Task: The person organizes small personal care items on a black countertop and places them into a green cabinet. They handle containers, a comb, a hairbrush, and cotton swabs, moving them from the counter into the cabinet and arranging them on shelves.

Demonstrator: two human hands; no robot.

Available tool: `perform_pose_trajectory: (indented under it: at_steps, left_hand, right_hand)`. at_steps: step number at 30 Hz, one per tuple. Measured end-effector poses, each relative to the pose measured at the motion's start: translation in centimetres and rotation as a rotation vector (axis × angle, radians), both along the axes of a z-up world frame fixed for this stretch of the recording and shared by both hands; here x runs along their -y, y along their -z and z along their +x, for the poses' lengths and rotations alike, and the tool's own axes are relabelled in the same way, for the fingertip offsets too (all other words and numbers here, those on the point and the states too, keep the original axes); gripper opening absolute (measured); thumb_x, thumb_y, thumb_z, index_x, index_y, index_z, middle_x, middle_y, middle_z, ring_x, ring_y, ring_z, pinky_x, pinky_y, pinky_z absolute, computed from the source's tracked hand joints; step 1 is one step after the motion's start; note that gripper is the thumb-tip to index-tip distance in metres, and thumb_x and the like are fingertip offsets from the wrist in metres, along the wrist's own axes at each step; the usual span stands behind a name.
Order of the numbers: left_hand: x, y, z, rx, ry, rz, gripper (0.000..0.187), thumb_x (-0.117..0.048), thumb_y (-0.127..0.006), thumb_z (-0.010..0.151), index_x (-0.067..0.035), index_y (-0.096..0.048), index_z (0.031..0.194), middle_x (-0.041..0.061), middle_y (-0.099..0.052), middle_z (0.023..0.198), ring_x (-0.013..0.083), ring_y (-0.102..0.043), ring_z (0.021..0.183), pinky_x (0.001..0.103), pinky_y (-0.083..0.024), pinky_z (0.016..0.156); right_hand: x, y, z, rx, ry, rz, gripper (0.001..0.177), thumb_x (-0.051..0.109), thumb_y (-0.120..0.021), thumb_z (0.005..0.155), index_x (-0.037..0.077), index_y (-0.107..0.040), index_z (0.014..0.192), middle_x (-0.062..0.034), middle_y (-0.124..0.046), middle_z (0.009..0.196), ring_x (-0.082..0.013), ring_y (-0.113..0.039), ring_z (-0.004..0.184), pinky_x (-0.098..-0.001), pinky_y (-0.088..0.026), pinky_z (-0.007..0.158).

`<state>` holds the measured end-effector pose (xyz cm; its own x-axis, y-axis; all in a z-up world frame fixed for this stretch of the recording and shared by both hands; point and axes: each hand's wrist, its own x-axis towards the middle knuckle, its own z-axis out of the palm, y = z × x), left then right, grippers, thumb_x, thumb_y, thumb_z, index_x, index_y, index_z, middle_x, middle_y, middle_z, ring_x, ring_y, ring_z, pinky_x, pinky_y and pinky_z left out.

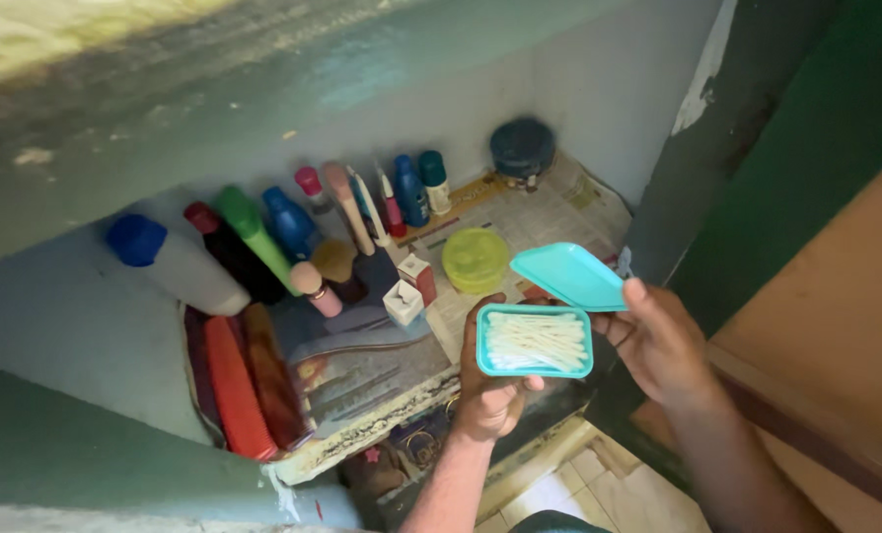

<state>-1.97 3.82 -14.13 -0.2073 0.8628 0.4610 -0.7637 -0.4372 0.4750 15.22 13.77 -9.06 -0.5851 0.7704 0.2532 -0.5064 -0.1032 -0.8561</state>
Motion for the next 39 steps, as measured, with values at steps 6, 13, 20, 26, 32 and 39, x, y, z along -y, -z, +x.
perform_pose_trajectory:
  at_steps: [6, 13, 20, 26, 32, 39]
  left_hand:
    - [0.2, 0.6, -0.2, -0.012, 0.040, -0.006, 0.103, -0.001, -0.092, 0.072, -0.008, -0.033, 0.156, 0.023, -0.055, 0.146, 0.0355, -0.057, 0.134, 0.050, -0.051, 0.112]
    - [0.9, 0.3, 0.1, -0.033, 0.061, 0.021, 0.103, -0.001, -0.094, 0.071, -0.011, -0.036, 0.156, 0.023, -0.048, 0.154, 0.0363, -0.052, 0.145, 0.053, -0.048, 0.121]
    - [2.1, 1.3, -0.8, -0.178, 0.116, -0.045, 0.102, -0.015, -0.100, 0.064, -0.007, -0.047, 0.151, 0.017, -0.049, 0.156, 0.0363, -0.060, 0.136, 0.051, -0.053, 0.113]
    - [2.5, 2.0, -1.7, -0.170, 0.215, -0.138, 0.109, -0.025, -0.104, 0.058, -0.006, -0.047, 0.150, 0.027, -0.063, 0.137, 0.0383, -0.063, 0.130, 0.049, -0.053, 0.113]
    - [2.9, 3.1, -2.5, -0.153, 0.307, -0.135, 0.110, -0.025, -0.101, 0.062, -0.007, -0.044, 0.154, 0.030, -0.061, 0.143, 0.0422, -0.061, 0.135, 0.056, -0.050, 0.116]
    - [3.0, 2.8, -2.7, -0.199, 0.271, -0.074, 0.115, -0.023, -0.099, 0.067, -0.012, -0.038, 0.163, 0.028, -0.061, 0.145, 0.0398, -0.058, 0.139, 0.057, -0.048, 0.120]
  right_hand:
    - [-0.9, 2.3, 1.5, -0.127, -0.091, -0.077, 0.053, 0.040, -0.046, 0.117, -0.008, -0.064, 0.132, -0.0221, -0.071, 0.128, -0.0309, -0.065, 0.117, -0.0478, -0.047, 0.104]
    - [-0.2, 0.3, 1.2, -0.095, 0.005, -0.162, 0.051, 0.044, -0.047, 0.107, 0.002, -0.062, 0.131, -0.0172, -0.073, 0.118, -0.0305, -0.069, 0.110, -0.0480, -0.052, 0.099]
    - [-2.1, 2.5, 1.5, 0.452, 0.173, 0.300, 0.059, 0.048, -0.050, 0.105, -0.003, -0.076, 0.094, -0.0140, -0.078, 0.085, -0.0233, -0.071, 0.076, -0.0364, -0.056, 0.074]
    - [0.4, -0.2, 1.3, 0.785, 0.189, 0.585, 0.060, 0.047, -0.049, 0.103, -0.002, -0.075, 0.082, -0.0117, -0.072, 0.068, -0.0208, -0.066, 0.064, -0.0330, -0.053, 0.064]
    - [1.7, -2.1, 1.2, 0.261, 0.439, 0.849, 0.058, 0.048, -0.049, 0.114, -0.006, -0.070, 0.110, -0.0174, -0.072, 0.105, -0.0223, -0.072, 0.093, -0.0285, -0.056, 0.085]
    - [4.0, -1.3, 2.7, 0.175, 0.680, 0.728, 0.036, 0.025, -0.068, 0.111, -0.011, -0.070, 0.108, -0.0181, -0.070, 0.094, -0.0189, -0.072, 0.079, -0.0239, -0.059, 0.072]
